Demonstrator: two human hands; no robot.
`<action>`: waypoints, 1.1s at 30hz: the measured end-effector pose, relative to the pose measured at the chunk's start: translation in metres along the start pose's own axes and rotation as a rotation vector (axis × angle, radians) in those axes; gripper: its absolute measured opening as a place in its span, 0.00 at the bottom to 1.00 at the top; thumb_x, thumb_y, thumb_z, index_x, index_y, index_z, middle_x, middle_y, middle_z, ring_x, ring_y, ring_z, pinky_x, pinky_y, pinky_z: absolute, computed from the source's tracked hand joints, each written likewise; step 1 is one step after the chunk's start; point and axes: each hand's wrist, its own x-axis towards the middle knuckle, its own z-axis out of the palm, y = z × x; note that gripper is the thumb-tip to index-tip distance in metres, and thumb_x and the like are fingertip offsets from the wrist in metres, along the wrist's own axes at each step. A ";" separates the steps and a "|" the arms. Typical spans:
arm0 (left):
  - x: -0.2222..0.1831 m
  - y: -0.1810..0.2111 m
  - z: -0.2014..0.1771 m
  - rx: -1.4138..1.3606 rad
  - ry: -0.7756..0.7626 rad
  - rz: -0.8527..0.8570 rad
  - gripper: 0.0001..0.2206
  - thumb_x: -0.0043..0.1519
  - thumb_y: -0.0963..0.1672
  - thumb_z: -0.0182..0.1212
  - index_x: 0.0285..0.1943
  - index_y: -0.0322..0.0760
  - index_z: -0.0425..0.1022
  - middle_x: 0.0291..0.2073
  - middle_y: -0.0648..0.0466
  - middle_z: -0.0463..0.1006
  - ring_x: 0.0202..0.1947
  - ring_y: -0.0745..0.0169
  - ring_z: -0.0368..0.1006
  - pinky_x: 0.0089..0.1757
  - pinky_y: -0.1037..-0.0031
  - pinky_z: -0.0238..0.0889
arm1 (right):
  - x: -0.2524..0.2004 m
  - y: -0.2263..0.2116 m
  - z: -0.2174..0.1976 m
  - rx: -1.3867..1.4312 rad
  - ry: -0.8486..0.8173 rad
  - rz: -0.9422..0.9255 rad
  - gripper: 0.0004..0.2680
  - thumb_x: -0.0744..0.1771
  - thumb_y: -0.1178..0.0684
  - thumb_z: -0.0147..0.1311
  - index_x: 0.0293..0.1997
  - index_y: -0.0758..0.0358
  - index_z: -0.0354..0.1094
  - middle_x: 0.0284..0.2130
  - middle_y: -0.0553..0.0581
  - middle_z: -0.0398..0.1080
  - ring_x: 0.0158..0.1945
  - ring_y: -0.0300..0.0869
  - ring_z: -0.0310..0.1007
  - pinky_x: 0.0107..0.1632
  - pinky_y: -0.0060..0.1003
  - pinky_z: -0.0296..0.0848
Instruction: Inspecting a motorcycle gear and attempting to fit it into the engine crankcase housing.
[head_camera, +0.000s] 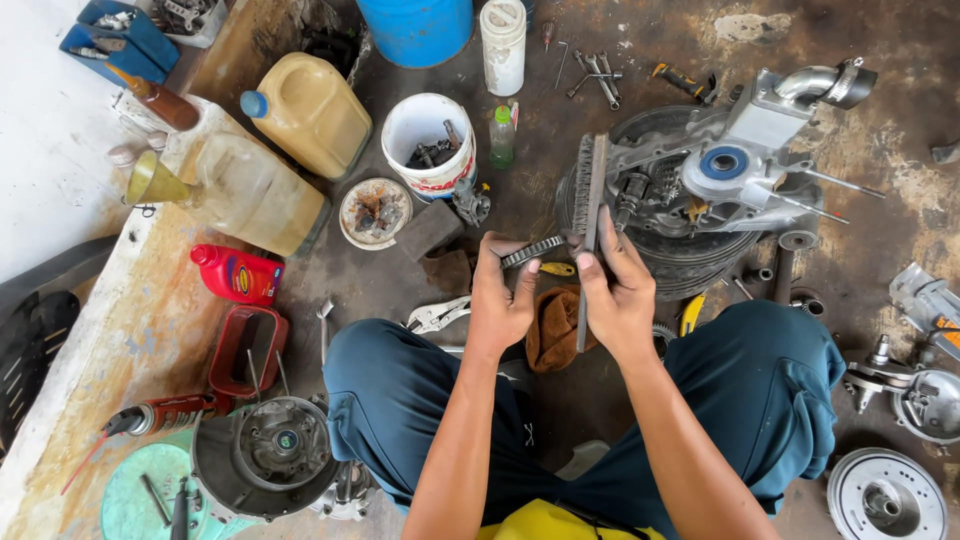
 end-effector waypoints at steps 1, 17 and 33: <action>0.001 -0.001 -0.002 0.000 0.001 -0.001 0.04 0.67 0.38 0.59 0.48 0.31 0.71 0.36 0.42 0.69 0.34 0.47 0.66 0.40 0.59 0.64 | -0.002 -0.006 -0.004 0.000 -0.001 0.001 0.18 0.70 0.64 0.48 0.70 0.71 0.55 0.41 0.73 0.68 0.52 0.63 0.76 0.50 0.55 0.81; -0.002 -0.018 -0.008 0.175 -0.132 0.071 0.07 0.61 0.38 0.64 0.42 0.34 0.69 0.35 0.44 0.69 0.38 0.37 0.65 0.43 0.57 0.64 | 0.007 -0.064 -0.011 -0.798 -0.214 -0.254 0.17 0.67 0.54 0.57 0.64 0.59 0.70 0.36 0.63 0.70 0.27 0.54 0.74 0.27 0.43 0.74; 0.001 -0.023 -0.007 0.138 -0.075 -0.002 0.07 0.61 0.39 0.66 0.42 0.34 0.71 0.35 0.47 0.70 0.39 0.42 0.68 0.47 0.60 0.66 | 0.020 -0.030 -0.035 -0.416 -0.106 -0.058 0.19 0.71 0.55 0.48 0.73 0.62 0.61 0.33 0.69 0.68 0.28 0.48 0.67 0.28 0.40 0.66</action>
